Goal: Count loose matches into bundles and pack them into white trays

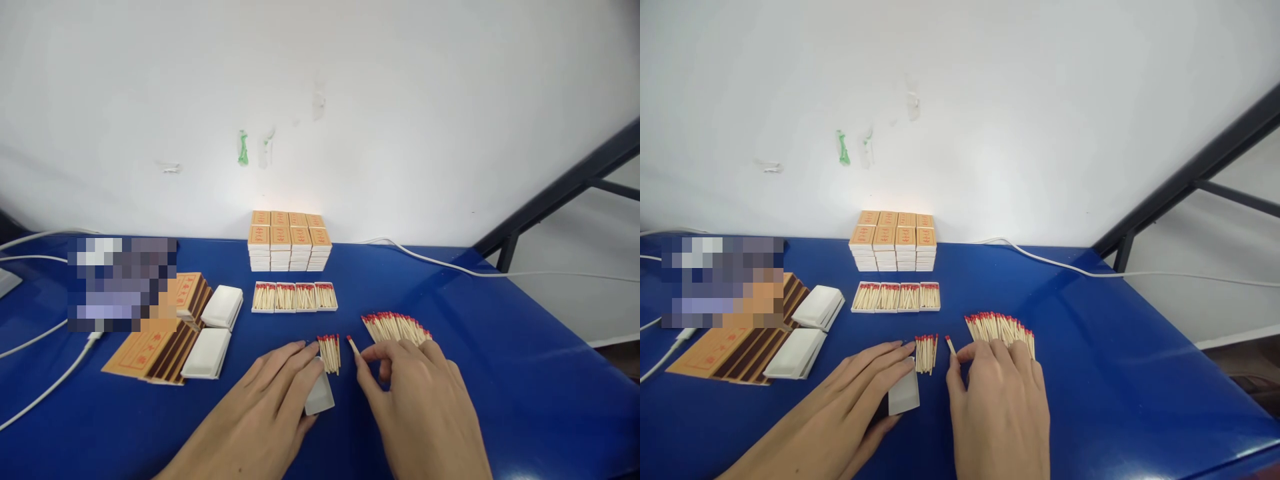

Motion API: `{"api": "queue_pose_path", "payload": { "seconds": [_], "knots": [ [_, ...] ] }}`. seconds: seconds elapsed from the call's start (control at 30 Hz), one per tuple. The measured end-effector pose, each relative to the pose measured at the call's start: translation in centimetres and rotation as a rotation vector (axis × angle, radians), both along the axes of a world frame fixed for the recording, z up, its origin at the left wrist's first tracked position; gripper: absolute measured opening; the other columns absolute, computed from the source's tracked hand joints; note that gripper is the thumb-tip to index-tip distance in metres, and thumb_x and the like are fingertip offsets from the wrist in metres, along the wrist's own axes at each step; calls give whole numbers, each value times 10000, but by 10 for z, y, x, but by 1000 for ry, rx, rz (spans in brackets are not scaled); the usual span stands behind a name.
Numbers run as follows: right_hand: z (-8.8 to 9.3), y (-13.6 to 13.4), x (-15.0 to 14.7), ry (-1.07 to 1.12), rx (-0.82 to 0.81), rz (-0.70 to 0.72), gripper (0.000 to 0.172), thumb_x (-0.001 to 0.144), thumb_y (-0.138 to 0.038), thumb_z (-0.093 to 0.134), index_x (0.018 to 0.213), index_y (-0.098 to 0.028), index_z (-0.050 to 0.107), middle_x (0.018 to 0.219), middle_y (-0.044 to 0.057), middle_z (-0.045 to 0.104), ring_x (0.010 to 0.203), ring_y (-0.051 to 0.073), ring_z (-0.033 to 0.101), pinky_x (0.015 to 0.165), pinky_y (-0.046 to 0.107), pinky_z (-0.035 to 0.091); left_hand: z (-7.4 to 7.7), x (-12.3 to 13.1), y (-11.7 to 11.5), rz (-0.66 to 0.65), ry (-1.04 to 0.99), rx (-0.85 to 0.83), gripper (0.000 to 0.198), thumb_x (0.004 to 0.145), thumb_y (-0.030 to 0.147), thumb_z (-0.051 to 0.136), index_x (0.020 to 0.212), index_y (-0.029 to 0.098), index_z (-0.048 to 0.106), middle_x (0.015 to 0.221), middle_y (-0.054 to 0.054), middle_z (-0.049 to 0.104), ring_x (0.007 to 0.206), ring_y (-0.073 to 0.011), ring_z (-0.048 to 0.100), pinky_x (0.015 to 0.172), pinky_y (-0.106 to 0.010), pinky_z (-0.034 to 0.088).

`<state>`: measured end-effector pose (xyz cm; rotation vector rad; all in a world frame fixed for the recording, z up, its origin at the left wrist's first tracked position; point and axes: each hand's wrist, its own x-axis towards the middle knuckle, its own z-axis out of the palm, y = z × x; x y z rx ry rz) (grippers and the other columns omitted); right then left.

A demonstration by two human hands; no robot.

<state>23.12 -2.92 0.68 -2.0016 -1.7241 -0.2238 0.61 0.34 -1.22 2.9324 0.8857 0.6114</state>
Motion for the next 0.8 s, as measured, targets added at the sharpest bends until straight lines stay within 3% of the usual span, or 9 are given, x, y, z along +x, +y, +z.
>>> {"api": "queue_pose_path", "payload": {
  "seconds": [0.3, 0.8],
  "knots": [
    [5, 6, -26, 170, -39, 1, 403, 1023, -543, 596, 736, -276, 690, 705, 37, 651, 774, 289, 585, 725, 423, 383, -1, -2, -2, -6, -23, -13, 569, 1113, 131, 460, 1678, 124, 402, 1635, -116, 611, 1495, -300, 610, 1167, -490, 600],
    [3, 6, -32, 74, -14, 22, 556, 1101, -631, 455, 706, -272, 614, 694, 53, 638, 746, 262, 586, 711, 411, 392, 1, -1, -1, -19, -34, -48, 572, 1083, 98, 482, 1651, 148, 440, 1606, -123, 634, 1488, -313, 617, 1179, -506, 591]
  ]
}}
